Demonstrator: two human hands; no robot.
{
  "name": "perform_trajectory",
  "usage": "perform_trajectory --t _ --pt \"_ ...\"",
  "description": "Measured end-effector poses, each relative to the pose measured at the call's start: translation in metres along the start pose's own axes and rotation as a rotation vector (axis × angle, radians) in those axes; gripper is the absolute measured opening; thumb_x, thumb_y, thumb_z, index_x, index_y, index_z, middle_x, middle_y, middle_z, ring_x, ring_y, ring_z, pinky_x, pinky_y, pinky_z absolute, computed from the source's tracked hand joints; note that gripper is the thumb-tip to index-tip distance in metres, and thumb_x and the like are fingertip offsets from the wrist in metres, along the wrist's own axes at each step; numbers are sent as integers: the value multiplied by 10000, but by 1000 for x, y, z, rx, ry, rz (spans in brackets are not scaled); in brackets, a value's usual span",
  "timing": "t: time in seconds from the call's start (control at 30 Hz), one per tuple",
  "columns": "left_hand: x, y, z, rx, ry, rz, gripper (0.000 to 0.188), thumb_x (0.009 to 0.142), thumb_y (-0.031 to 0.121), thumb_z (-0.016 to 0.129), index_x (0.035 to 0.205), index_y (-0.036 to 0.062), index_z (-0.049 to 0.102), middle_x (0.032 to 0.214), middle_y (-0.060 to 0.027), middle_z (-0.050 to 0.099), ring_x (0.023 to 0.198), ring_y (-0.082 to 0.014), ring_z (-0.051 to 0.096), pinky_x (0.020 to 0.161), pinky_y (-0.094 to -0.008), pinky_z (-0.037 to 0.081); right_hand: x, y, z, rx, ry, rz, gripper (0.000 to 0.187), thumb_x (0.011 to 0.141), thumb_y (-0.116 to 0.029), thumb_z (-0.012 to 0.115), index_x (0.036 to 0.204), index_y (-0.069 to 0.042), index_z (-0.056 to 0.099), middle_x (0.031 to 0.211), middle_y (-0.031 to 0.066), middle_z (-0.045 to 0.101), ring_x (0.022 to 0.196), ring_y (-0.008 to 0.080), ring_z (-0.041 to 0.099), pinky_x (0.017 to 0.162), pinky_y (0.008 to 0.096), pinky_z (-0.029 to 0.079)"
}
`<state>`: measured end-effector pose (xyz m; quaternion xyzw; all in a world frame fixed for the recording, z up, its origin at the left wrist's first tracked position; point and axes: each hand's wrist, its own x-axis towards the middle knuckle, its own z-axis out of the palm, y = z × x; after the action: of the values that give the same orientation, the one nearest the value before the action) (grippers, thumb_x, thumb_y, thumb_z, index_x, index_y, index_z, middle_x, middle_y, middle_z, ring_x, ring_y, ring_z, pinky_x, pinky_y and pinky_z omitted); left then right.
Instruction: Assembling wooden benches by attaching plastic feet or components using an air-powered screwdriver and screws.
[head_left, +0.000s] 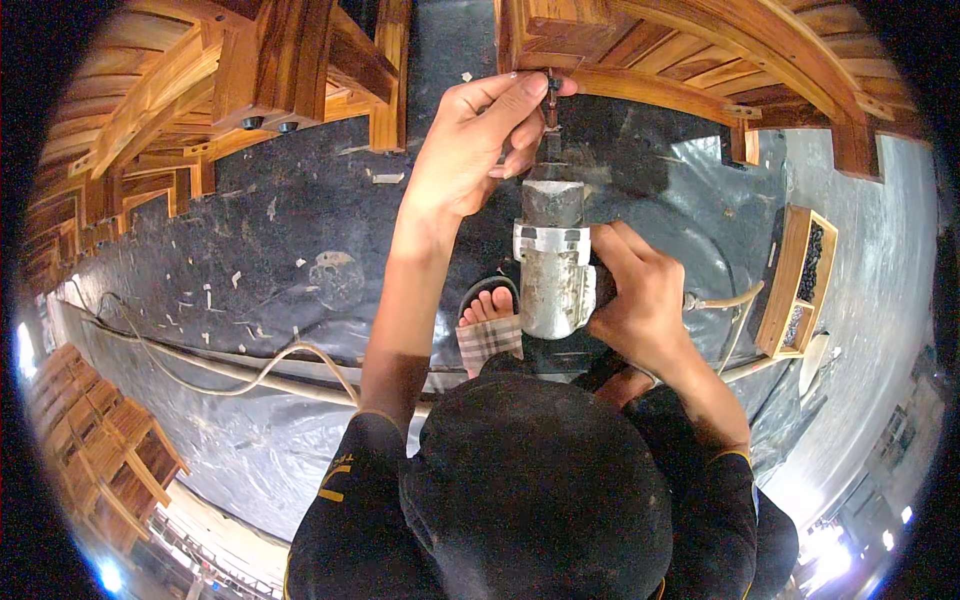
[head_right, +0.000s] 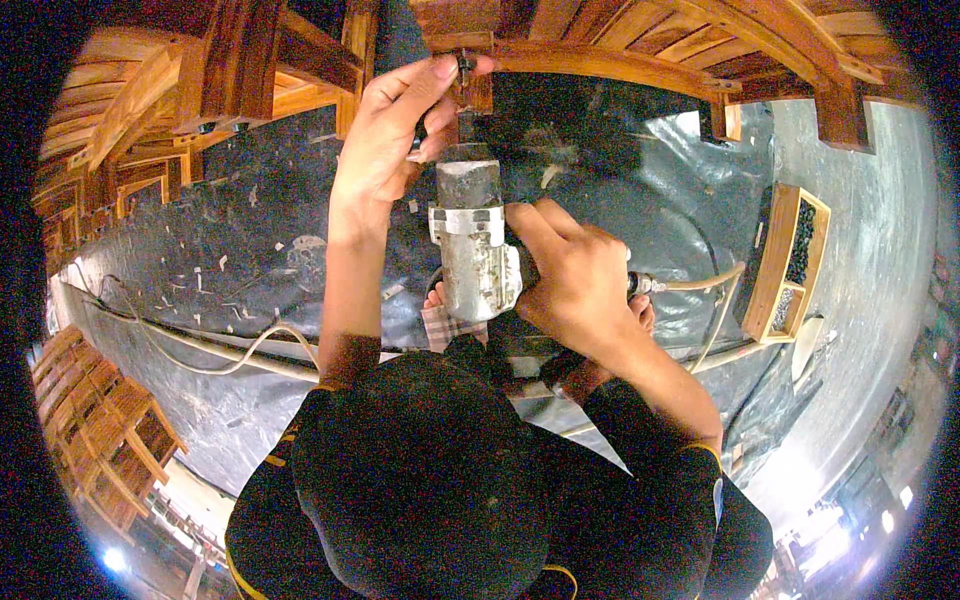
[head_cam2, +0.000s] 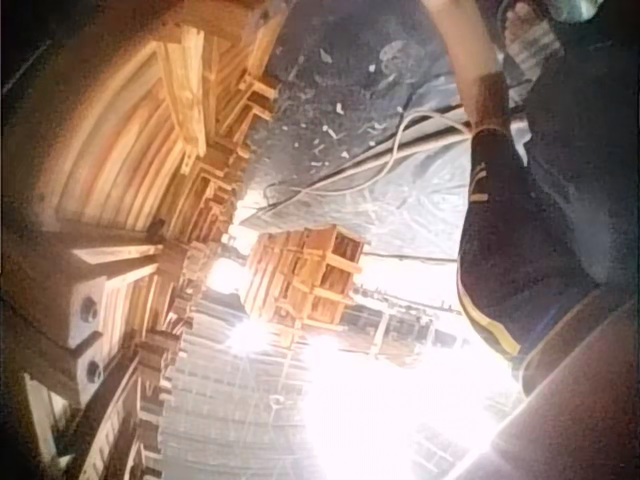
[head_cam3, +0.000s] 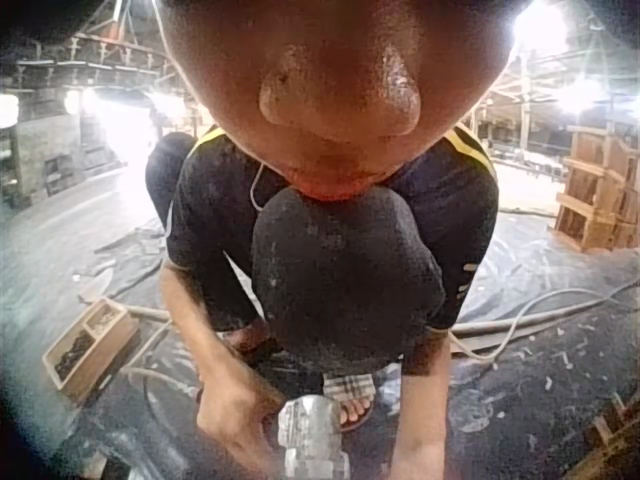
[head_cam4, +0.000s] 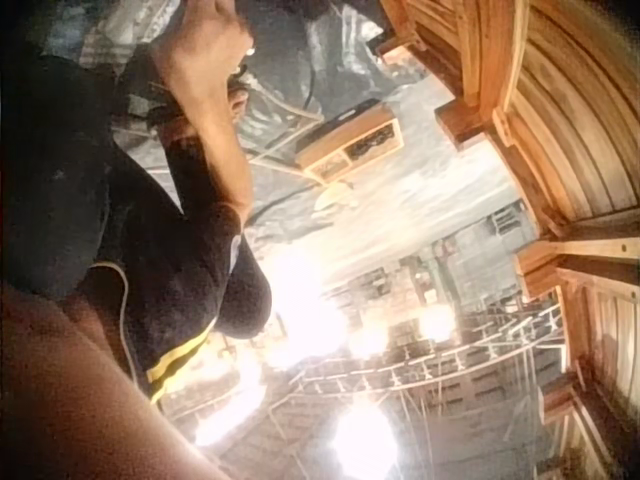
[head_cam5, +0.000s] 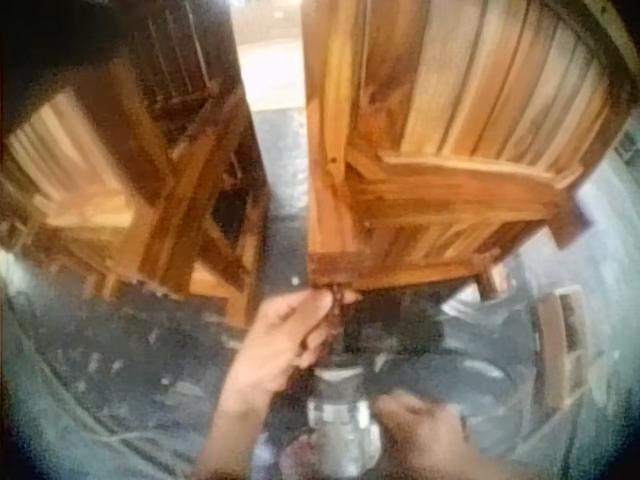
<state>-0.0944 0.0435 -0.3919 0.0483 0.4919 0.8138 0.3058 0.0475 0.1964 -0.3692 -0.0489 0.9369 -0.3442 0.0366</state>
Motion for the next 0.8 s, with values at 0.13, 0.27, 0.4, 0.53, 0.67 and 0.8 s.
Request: perform_trajectory --t 0.13,0.27,0.4,0.53,0.67,0.8 --pt "2 -2 -2 -8 -2 -20 286 939 230 523 1020 -28 619 523 52 398 417 -39 349 399 -187 255 3 -3 -1 -13 22 -10 374 547 -46 726 887 -53 572 742 112 558 663 320 591 571 355 469" --pt "3 0 -1 -9 -8 -26 284 937 233 527 1016 -22 623 528 55 398 418 -37 349 396 -188 250 3 -3 -1 -13 21 -5 378 542 -33 719 890 -50 572 745 115 559 668 323 591 576 357 471" --pt "3 0 -4 14 -25 -14 285 935 237 530 1013 -21 623 526 54 397 415 -38 346 394 -190 246 3 -3 0 1 23 -13 373 551 -21 712 897 -46 574 743 115 561 650 313 592 561 339 468" --pt "3 1 -4 17 -27 -18 285 934 240 531 1007 -20 626 524 54 395 412 -37 343 392 -192 243 -1 1 3 -19 7 -6 473 535 -46 676 979 -129 537 769 77 546 640 339 586 558 415 480" --pt "4 0 -6 18 -31 -25 279 935 235 530 1003 -17 629 525 54 397 412 -37 340 390 -190 243 0 -2 2 2 -14 3 488 526 -42 676 985 -131 537 770 76 547 643 342 587 557 417 480" --pt "6 0 -5 17 -34 -27 276 935 229 528 1002 -20 628 526 55 398 414 -35 339 389 -190 246 1 -2 1 0 36 -6 356 566 -26 713 896 -48 582 745 111 567 650 301 604 558 332 473"
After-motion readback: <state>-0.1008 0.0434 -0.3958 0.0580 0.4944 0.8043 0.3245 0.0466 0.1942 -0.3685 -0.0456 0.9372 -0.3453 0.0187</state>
